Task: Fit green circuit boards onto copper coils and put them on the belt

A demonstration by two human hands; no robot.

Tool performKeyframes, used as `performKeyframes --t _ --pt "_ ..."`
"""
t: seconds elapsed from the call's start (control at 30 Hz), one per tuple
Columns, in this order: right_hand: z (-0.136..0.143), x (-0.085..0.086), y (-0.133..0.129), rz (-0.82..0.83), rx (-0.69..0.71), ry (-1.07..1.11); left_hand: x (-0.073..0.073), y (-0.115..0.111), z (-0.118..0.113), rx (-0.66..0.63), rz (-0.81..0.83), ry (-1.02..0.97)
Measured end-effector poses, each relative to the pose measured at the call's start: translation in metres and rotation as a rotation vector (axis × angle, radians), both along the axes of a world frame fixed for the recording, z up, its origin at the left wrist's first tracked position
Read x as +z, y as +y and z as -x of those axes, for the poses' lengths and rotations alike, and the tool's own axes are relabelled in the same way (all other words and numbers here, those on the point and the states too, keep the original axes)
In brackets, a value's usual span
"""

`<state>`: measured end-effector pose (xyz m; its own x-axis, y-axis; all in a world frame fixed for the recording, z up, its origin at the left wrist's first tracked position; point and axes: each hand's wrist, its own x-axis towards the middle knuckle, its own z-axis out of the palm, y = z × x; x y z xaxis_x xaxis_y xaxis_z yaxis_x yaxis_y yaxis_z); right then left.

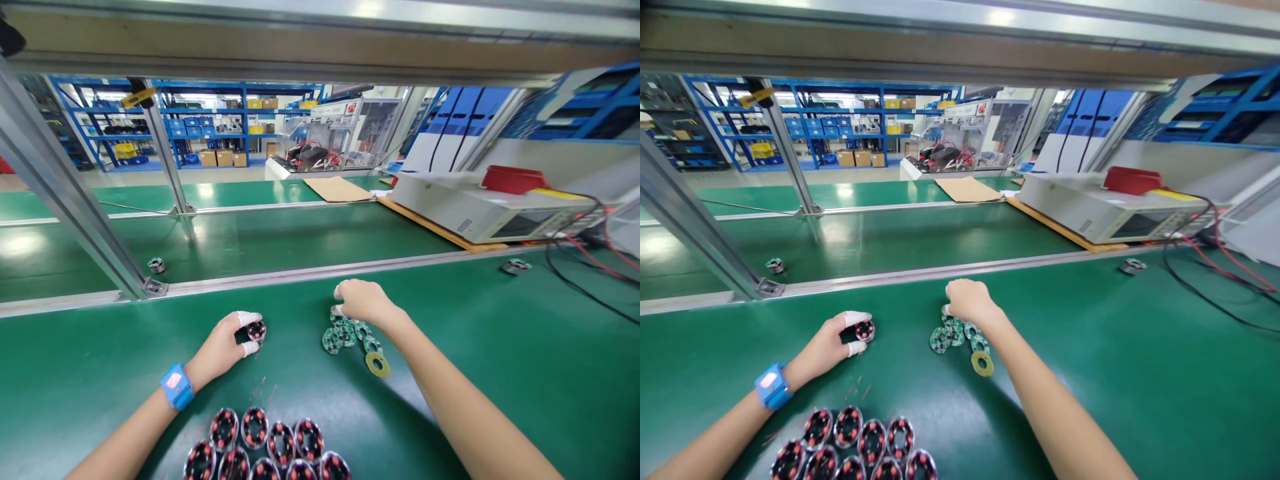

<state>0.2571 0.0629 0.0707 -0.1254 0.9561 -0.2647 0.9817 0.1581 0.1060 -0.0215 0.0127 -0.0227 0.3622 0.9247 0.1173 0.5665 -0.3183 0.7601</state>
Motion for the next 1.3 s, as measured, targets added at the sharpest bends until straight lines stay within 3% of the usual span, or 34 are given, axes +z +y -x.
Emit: performKeyframes --t 0.17,0.33,0.5,0.73,0.87,0.97,1.1,1.3 --pt "-0.008 -0.011 0.007 0.086 0.018 0.044 0.008 -0.003 0.003 -0.019 0.033 0.003" --pt "-0.001 -0.019 0.009 0.061 0.074 0.192 0.013 0.004 0.014 -0.009 0.144 -0.094" --pt "0.022 -0.035 0.005 0.017 0.154 0.376 0.013 0.009 0.012 0.192 0.113 -0.222" --pt "0.068 -0.039 -0.008 -0.162 0.266 0.769 0.010 -0.002 -0.001 0.202 0.182 -0.159" --pt "0.104 -0.042 -0.005 -0.042 0.409 0.891 0.015 -0.004 -0.003 0.161 0.198 -0.141" --pt "0.118 -0.051 0.000 0.099 0.408 0.965 0.016 -0.008 -0.003 0.175 0.198 -0.123" --pt "0.115 -0.058 0.004 0.151 0.382 1.013 0.017 -0.012 -0.002 0.180 0.189 -0.113" --pt "0.107 -0.056 -0.003 0.133 0.396 1.006 0.024 -0.014 -0.003 0.158 0.142 -0.063"
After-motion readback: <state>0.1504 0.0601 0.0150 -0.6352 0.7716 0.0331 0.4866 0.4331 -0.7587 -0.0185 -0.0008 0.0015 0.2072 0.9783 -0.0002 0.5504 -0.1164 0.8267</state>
